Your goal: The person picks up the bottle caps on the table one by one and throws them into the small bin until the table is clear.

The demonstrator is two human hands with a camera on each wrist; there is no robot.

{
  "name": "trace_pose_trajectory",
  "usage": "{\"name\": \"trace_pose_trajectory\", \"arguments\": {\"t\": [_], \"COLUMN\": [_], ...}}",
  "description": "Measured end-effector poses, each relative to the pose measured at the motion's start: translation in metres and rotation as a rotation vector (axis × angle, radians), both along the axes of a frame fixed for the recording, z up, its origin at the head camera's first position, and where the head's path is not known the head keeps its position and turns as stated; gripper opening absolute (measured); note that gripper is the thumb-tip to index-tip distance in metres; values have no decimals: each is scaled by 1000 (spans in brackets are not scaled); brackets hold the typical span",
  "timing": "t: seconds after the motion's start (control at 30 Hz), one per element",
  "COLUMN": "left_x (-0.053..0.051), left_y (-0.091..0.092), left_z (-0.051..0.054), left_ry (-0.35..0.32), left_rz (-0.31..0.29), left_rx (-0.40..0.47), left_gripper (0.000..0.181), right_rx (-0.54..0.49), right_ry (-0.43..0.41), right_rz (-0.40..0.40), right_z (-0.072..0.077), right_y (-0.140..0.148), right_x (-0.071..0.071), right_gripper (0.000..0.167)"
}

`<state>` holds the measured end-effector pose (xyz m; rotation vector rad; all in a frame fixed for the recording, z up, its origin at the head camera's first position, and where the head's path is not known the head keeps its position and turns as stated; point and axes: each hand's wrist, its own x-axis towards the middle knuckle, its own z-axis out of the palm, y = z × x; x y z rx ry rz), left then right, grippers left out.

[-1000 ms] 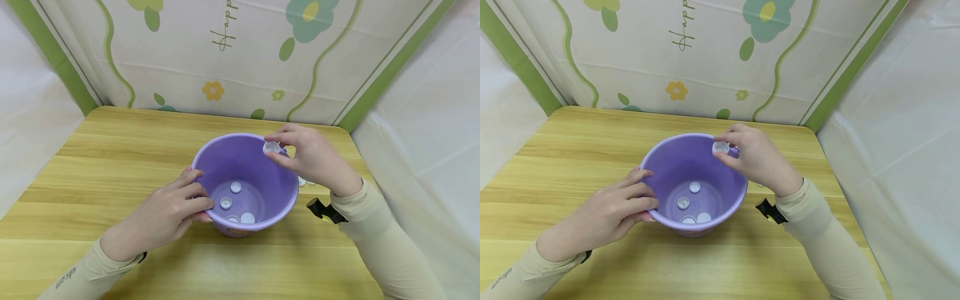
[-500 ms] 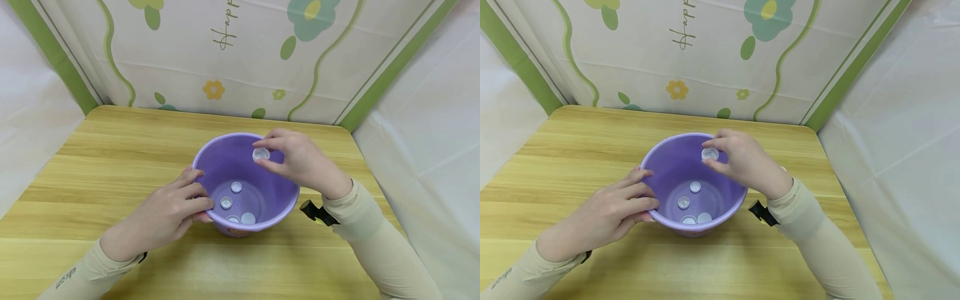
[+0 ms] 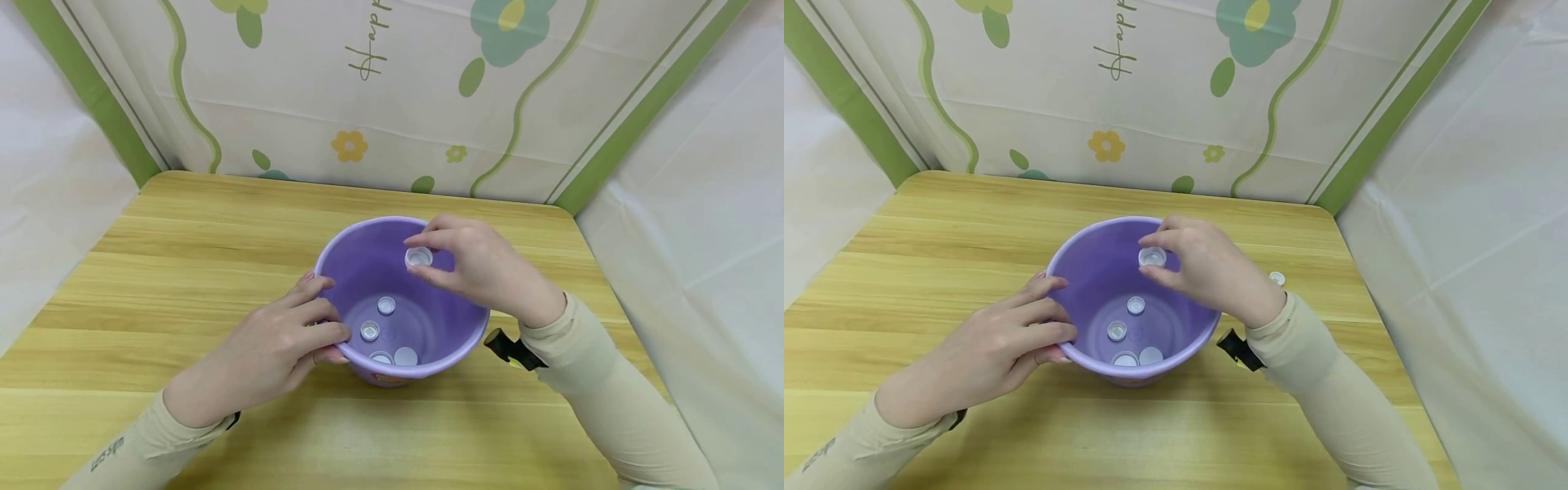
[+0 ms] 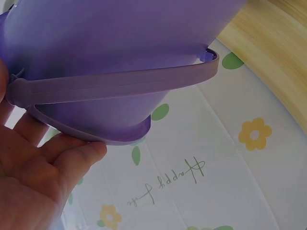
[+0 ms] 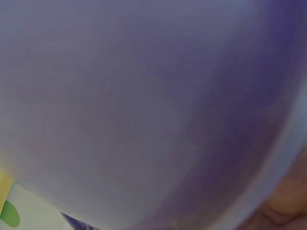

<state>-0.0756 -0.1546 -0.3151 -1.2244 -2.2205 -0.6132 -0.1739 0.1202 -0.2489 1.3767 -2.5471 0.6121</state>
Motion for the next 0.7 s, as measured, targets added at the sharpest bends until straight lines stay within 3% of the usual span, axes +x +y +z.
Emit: {"name": "trace_pose_trajectory", "arguments": {"t": [0.37, 0.7], "left_x": [1, 0], "left_y": [-2, 0], "left_z": [0, 1], "left_ry": [-47, 4], "left_rz": [21, 4], "left_rx": [-38, -2], "left_gripper": [41, 41], "right_rx": [81, 84], "right_ry": [-15, -23], "right_rz": [24, -1], "right_z": [-4, -3], "right_y": [-1, 2], "right_x": [1, 0], "right_gripper": [40, 35]}}
